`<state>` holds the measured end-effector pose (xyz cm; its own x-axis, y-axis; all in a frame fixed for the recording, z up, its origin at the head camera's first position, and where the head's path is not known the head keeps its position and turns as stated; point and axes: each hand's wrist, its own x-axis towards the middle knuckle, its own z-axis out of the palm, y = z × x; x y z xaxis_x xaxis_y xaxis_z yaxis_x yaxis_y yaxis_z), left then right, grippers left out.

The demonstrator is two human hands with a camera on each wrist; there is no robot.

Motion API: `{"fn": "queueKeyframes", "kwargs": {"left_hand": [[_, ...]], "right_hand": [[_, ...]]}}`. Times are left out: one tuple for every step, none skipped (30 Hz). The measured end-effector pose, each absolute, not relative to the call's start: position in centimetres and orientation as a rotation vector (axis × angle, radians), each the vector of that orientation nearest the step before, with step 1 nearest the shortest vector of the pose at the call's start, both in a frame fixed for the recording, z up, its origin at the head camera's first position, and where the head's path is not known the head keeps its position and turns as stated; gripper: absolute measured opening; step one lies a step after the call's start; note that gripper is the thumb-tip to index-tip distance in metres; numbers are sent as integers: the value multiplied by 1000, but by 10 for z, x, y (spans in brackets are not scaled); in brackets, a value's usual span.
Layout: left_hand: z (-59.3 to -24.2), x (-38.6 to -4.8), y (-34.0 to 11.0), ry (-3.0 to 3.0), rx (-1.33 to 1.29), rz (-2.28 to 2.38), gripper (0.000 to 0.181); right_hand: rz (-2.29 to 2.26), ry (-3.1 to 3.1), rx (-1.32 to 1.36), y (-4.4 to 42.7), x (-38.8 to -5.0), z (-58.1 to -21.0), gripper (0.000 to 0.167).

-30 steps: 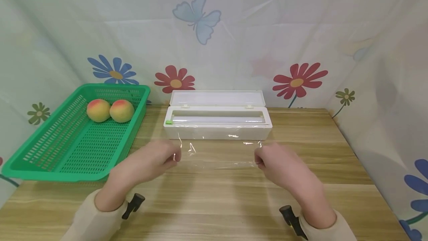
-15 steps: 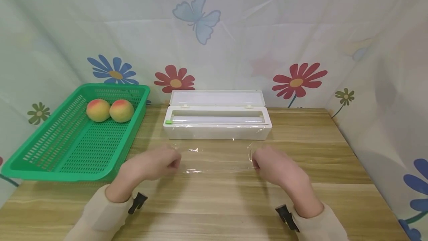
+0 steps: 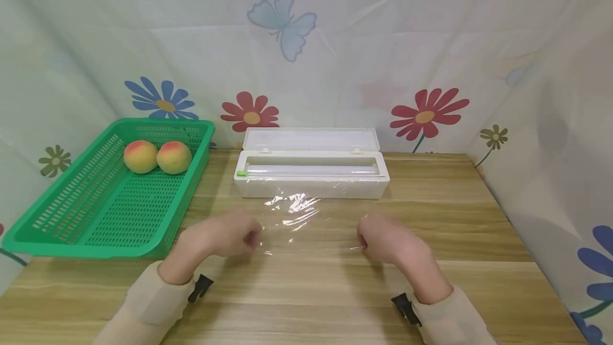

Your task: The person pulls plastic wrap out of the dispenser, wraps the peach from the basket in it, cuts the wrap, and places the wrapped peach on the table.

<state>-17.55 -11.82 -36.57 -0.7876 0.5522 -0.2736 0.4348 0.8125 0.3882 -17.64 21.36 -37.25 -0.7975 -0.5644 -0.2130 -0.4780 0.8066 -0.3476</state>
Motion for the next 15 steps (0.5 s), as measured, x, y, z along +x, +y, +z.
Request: {"fn": "queueKeyframes", "kwargs": {"left_hand": [[-366, -176, -118, 2621, 742, 438, 28], [-367, -176, -118, 2621, 738, 443, 28], [-367, -176, -118, 2624, 745, 443, 29], [-367, -176, -117, 2626, 749, 442, 31], [-368, -176, -117, 2626, 748, 445, 31], [-368, -176, -117, 2624, 745, 442, 32], [-368, -175, -117, 2621, 734, 436, 33], [-368, -175, -116, 2616, 717, 429, 34], [-368, -175, -116, 2610, 709, 421, 35], [-368, -174, -115, 2607, 699, 408, 36], [-368, -174, -115, 2606, 694, 400, 36], [-368, -174, -114, 2602, 690, 390, 39], [-367, -173, -114, 2603, 690, 379, 43], [-367, -173, -114, 2607, 698, 370, 45], [-367, -172, -113, 2608, 704, 362, 48]], "right_hand": [[-402, 2677, -790, 213, -177, -373, 29], [-400, 2674, -789, 213, -177, -374, 29], [-405, 2663, -772, 213, -177, -375, 29], [-407, 2653, -757, 213, -177, -376, 28], [-409, 2644, -739, 213, -178, -376, 28], [-410, 2636, -726, 213, -178, -377, 27], [-411, 2630, -714, 213, -178, -377, 26], [-410, 2625, -700, 213, -178, -377, 25], [-409, 2616, -680, 213, -177, -377, 25], [-401, 2613, -673, 212, -177, -376, 25], [-397, 2612, -668, 212, -177, -376, 25], [-394, 2609, -660, 212, -176, -376, 25], [-391, 2606, -647, 211, -176, -376, 27], [-391, 2602, -636, 211, -176, -376, 28], [-394, 2598, -624, 211, -176, -376, 29]]}}
